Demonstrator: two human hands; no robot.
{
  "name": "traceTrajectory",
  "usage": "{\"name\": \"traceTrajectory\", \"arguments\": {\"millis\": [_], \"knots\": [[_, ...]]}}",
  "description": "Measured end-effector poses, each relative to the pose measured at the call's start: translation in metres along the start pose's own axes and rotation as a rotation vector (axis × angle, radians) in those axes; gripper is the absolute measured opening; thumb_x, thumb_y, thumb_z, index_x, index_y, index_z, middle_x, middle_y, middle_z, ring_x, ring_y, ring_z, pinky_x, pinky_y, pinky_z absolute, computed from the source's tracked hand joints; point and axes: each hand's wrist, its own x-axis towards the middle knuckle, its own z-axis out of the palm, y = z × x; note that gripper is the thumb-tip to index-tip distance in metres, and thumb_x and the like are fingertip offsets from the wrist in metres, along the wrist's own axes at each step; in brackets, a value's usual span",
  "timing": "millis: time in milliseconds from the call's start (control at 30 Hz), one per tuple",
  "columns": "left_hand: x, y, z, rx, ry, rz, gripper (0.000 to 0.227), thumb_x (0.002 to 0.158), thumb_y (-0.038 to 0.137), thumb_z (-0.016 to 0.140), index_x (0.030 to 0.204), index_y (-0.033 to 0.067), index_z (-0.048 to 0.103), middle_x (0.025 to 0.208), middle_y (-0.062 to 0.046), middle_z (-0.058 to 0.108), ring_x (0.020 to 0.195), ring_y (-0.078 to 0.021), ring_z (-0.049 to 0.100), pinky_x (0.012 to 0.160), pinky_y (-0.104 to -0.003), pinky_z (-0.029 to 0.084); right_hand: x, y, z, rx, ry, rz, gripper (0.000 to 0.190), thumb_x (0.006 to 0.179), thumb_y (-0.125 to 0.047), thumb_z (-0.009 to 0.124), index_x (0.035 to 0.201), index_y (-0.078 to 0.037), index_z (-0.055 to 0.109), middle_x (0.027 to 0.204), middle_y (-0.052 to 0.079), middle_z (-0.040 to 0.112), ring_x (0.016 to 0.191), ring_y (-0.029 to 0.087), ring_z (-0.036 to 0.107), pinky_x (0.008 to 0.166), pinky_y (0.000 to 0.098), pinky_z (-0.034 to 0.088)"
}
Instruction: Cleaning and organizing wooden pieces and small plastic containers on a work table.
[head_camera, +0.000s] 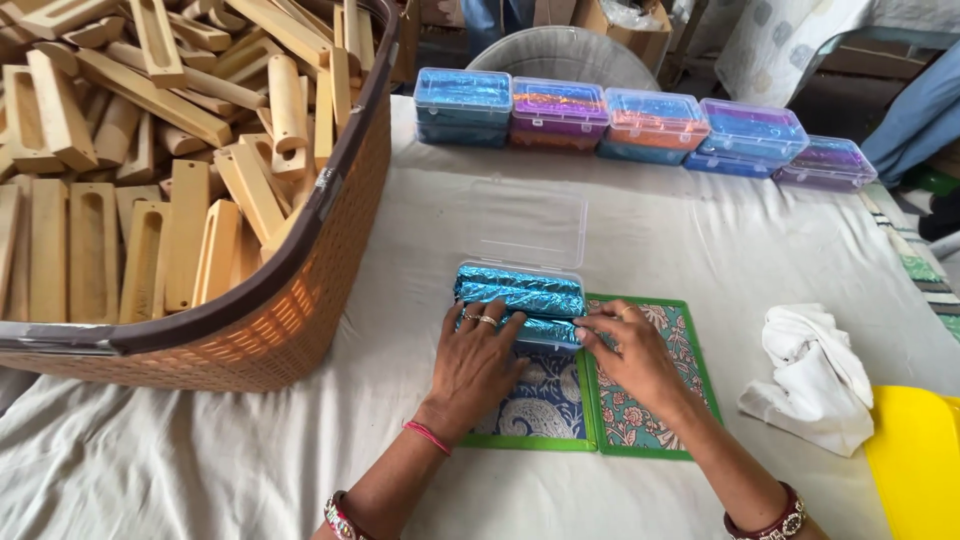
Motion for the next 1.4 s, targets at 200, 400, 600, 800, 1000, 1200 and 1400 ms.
{"name": "traceTrajectory", "arguments": {"millis": [200, 400, 600, 800, 1000, 1200, 1400], "knots": [[0.002, -0.006, -0.004, -0.018, -0.023, 0.020, 0.063, 0.081, 0.040, 0.078, 0.134, 0.0109, 0.060, 0.131, -0.014, 0.057, 0.130, -0.0335, 0.048, 0.116, -0.055, 0.028, 0.001, -0.023, -0.012, -0.128, 0.078, -0.145, 0.035, 0.091, -0.043, 0.064, 0.109, -0.015, 0.076, 0.125, 0.006, 0.059, 0.125, 0.025, 0.050, 0.104, 0.0511, 0.044], [0.006, -0.050, 0.005, -0.273, 0.327, -0.159, 0.027, 0.100, 0.012, 0.060, 0.125, 0.0061, 0.068, 0.128, -0.013, 0.062, 0.123, -0.0318, 0.058, 0.105, -0.045, 0.048, 0.012, -0.027, -0.013, -0.265, -0.124, 0.006, 0.036, 0.093, -0.047, 0.061, 0.108, -0.018, 0.077, 0.129, 0.005, 0.056, 0.128, 0.023, 0.045, 0.100, 0.0480, 0.046], [0.007, -0.070, 0.010, -0.479, 0.336, -0.348, 0.028, 0.092, 0.000, 0.053, 0.113, 0.0055, 0.070, 0.123, -0.013, 0.061, 0.114, -0.0333, 0.057, 0.096, -0.046, 0.048, 0.009, 0.015, -0.002, 0.345, 0.068, -0.017, 0.027, 0.090, -0.034, 0.069, 0.104, -0.014, 0.081, 0.125, 0.006, 0.065, 0.113, 0.020, 0.065, 0.092, 0.0389, 0.060], [0.004, -0.062, 0.009, -0.183, 0.313, -0.227, 0.030, 0.095, 0.006, 0.058, 0.122, 0.0047, 0.070, 0.135, -0.016, 0.057, 0.128, -0.0344, 0.053, 0.104, -0.046, 0.046, 0.009, 0.004, -0.007, 0.383, 0.145, -0.060, 0.023, 0.090, -0.023, 0.073, 0.108, -0.009, 0.077, 0.120, 0.008, 0.065, 0.112, 0.020, 0.067, 0.085, 0.0307, 0.065], [0.006, -0.052, 0.003, 0.166, 0.208, -0.154, 0.036, 0.085, -0.002, 0.060, 0.120, 0.0028, 0.070, 0.136, -0.012, 0.058, 0.134, -0.0308, 0.049, 0.113, -0.055, 0.036, 0.011, -0.002, -0.010, 0.329, 0.105, -0.016, 0.025, 0.089, -0.022, 0.072, 0.111, -0.012, 0.077, 0.123, 0.008, 0.062, 0.113, 0.022, 0.066, 0.080, 0.0335, 0.064], [0.007, -0.051, 0.020, 0.331, 0.174, -0.079, 0.043, 0.079, -0.009, 0.058, 0.121, -0.0021, 0.066, 0.139, -0.010, 0.058, 0.138, -0.0260, 0.046, 0.116, -0.053, 0.036, 0.010, 0.004, 0.002, 0.416, 0.106, -0.008, 0.022, 0.092, -0.018, 0.070, 0.112, -0.010, 0.073, 0.125, 0.009, 0.060, 0.114, 0.022, 0.066, 0.079, 0.0309, 0.064], [0.011, -0.048, 0.003, 0.142, 0.205, -0.067, 0.047, 0.071, -0.015, 0.055, 0.115, -0.0051, 0.067, 0.132, -0.014, 0.059, 0.135, -0.0304, 0.048, 0.110, -0.045, 0.041, 0.023, 0.009, 0.012, 0.571, 0.076, 0.151, 0.033, 0.090, -0.011, 0.068, 0.122, -0.007, 0.060, 0.118, 0.009, 0.065, 0.104, 0.022, 0.069, 0.078, 0.0342, 0.064]]}}
